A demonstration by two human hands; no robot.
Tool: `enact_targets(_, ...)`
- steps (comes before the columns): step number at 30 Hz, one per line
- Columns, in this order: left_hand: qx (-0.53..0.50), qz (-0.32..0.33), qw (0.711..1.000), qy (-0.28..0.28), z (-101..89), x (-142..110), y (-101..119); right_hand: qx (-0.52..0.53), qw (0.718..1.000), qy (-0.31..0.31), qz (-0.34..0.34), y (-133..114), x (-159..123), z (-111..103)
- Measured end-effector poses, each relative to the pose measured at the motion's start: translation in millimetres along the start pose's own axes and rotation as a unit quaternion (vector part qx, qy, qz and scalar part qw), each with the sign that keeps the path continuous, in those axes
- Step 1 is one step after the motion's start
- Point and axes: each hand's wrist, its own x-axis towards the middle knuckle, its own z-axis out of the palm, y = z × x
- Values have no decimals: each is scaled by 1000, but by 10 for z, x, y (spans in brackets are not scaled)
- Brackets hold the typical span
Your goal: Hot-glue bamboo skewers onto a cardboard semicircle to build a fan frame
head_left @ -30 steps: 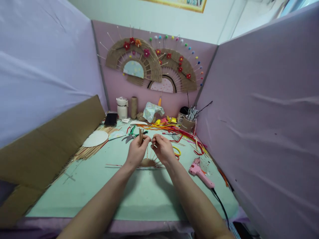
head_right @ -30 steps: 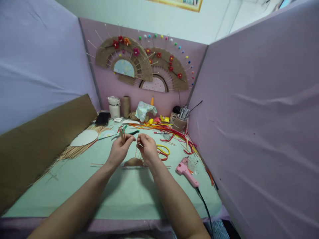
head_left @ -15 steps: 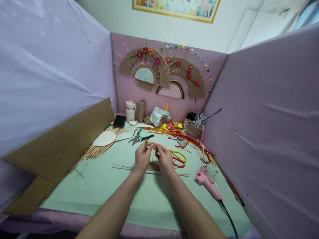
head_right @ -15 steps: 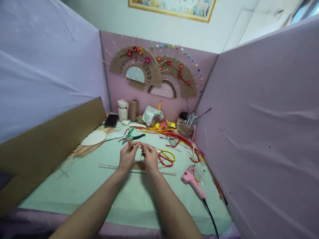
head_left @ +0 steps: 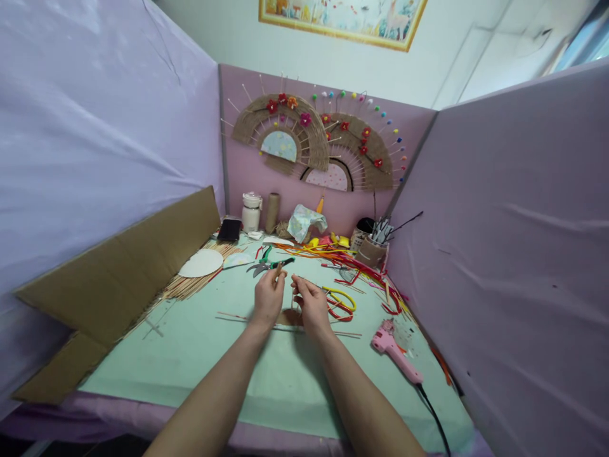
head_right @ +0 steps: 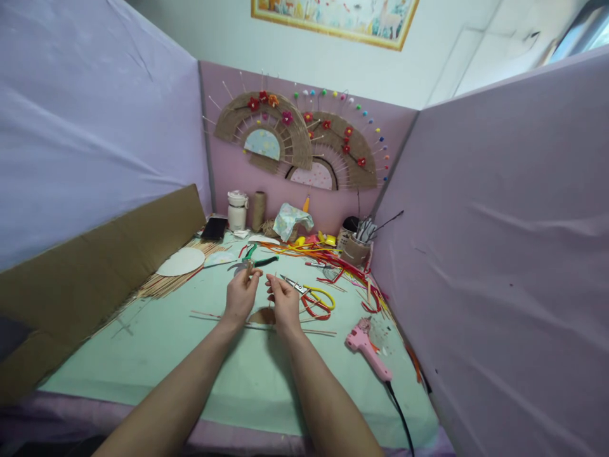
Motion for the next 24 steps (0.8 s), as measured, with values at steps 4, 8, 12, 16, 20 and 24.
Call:
enact_targets(4, -43, -2, 998, -37, -4, -13, 25, -12, 1000, 12, -7, -13, 16, -25)
enact_targets(8, -74, -4, 994, -76, 20, -51, 56, -23, 999, 23, -11, -3, 34, -44)
enact_targets(12, -71, -11, 994, -83, 37, -61, 56, -26, 999, 24, -6, 14, 45, -47)
enact_targets(16, -64, -11, 995, -79, 52, -68, 59, -24, 1000, 18, 0, 28, 49, -42)
enact_targets(20, -59, -12, 995, -74, 66, -77, 62, -15, 1000, 10, 11, 31, 43, -33)
enact_targets(24, -54, -17, 996, -63, 62, -65, 49, 4, 1000, 1, 30, 15, 28, -23)
